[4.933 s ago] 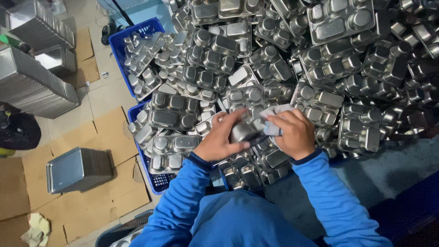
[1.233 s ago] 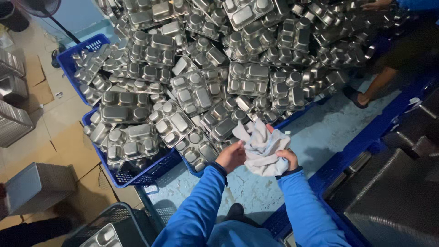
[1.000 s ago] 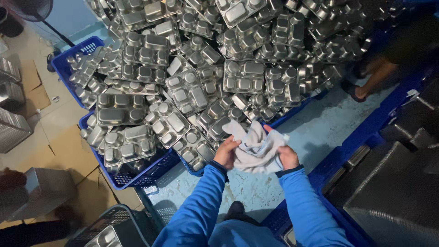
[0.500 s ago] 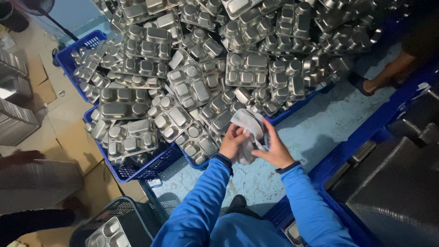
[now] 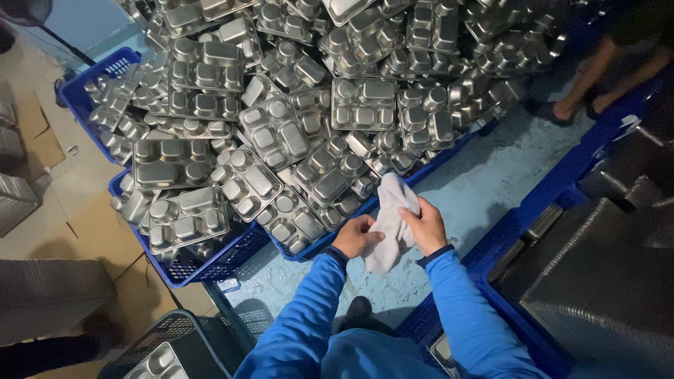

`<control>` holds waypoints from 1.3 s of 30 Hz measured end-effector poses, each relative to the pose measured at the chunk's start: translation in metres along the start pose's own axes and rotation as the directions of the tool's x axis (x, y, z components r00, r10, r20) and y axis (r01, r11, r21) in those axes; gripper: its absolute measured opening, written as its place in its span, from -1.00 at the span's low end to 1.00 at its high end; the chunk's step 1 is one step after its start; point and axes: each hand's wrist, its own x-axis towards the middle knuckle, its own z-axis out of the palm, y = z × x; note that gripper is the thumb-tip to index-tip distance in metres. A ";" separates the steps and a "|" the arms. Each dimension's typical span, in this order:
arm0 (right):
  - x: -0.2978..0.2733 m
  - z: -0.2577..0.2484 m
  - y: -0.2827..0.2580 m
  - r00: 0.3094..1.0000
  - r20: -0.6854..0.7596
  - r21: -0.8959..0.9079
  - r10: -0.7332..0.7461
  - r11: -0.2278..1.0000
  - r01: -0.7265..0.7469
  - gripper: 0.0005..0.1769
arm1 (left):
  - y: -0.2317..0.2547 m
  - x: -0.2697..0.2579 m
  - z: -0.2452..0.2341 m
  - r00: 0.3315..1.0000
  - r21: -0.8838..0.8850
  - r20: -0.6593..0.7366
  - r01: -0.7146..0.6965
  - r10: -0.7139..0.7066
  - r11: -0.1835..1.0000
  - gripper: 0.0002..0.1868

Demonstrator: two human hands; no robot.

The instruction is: The person wipes multiple stainless steel compartmentalized trays with a white cloth, picking them up from a large pile in a blue crate and placing them into a smaller crate. The person handles the trays one at a time, wiping both sides before stacking them.

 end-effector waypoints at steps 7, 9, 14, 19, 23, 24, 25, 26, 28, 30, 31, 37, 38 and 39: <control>0.028 -0.041 0.019 0.999 0.034 0.203 -0.013 0.979 0.006 -0.76 | -0.020 0.012 -0.012 0.979 -0.241 -0.065 -0.201 0.191 0.949 -0.80; 0.036 -0.045 0.022 0.999 0.026 0.224 -0.021 0.974 0.015 -0.74 | -0.021 0.012 -0.014 0.972 -0.253 -0.064 -0.236 0.227 0.938 -0.80; 0.038 -0.032 0.032 0.976 -0.194 -0.022 -0.096 0.995 0.094 -0.41 | -0.031 0.011 -0.022 0.976 -0.298 -0.078 -0.219 0.205 0.929 -0.78; -0.009 0.024 0.037 0.997 0.053 -0.132 -0.061 0.989 0.067 -0.36 | -0.043 0.014 -0.011 0.935 -0.278 -0.316 -0.254 0.162 0.926 -0.76; -0.050 0.064 0.029 0.872 0.394 -0.005 -0.292 0.948 0.319 0.11 | -0.032 0.011 -0.001 0.879 -0.436 -0.475 -0.191 -0.045 0.879 -0.68; -0.054 0.070 0.026 0.827 0.406 -0.075 -0.389 0.887 0.455 0.18 | -0.025 0.007 -0.002 0.880 -0.418 -0.474 -0.218 -0.007 0.882 -0.65; -0.054 0.073 0.024 0.885 0.363 -0.152 -0.290 0.919 0.364 0.07 | -0.018 0.001 -0.005 0.881 -0.400 -0.472 -0.244 0.030 0.883 -0.62; -0.050 0.075 0.021 0.932 0.310 -0.226 -0.189 0.937 0.266 -0.03 | -0.008 -0.004 -0.007 0.882 -0.382 -0.466 -0.272 0.070 0.883 -0.59; -0.036 0.075 0.017 0.979 0.192 -0.341 -0.068 0.931 0.132 -0.17 | 0.011 -0.019 -0.011 0.901 -0.367 -0.386 -0.348 0.199 0.863 -0.42; -0.020 0.071 0.018 0.996 0.075 -0.431 -0.040 0.900 0.069 -0.26 | 0.024 -0.032 -0.010 0.890 -0.164 -0.310 -0.396 0.334 0.903 -0.31; -0.013 0.069 0.019 0.991 0.104 -0.379 -0.089 0.917 0.122 -0.27 | 0.027 -0.040 -0.008 0.878 0.042 -0.264 -0.403 0.399 0.914 -0.29; 0.014 0.068 0.029 0.922 0.357 -0.024 -0.147 0.986 0.167 -0.34 | 0.021 -0.037 -0.010 0.858 0.256 -0.419 -0.202 0.297 0.945 -0.64; 0.012 0.070 0.032 0.917 0.370 0.012 -0.151 0.987 0.157 -0.35 | 0.014 -0.035 -0.013 0.839 0.296 -0.458 -0.167 0.293 0.941 -0.68; 0.011 0.074 0.037 0.911 0.381 0.047 -0.154 0.988 0.147 -0.36 | 0.007 -0.031 -0.016 0.832 0.241 -0.483 -0.173 0.273 0.955 -0.72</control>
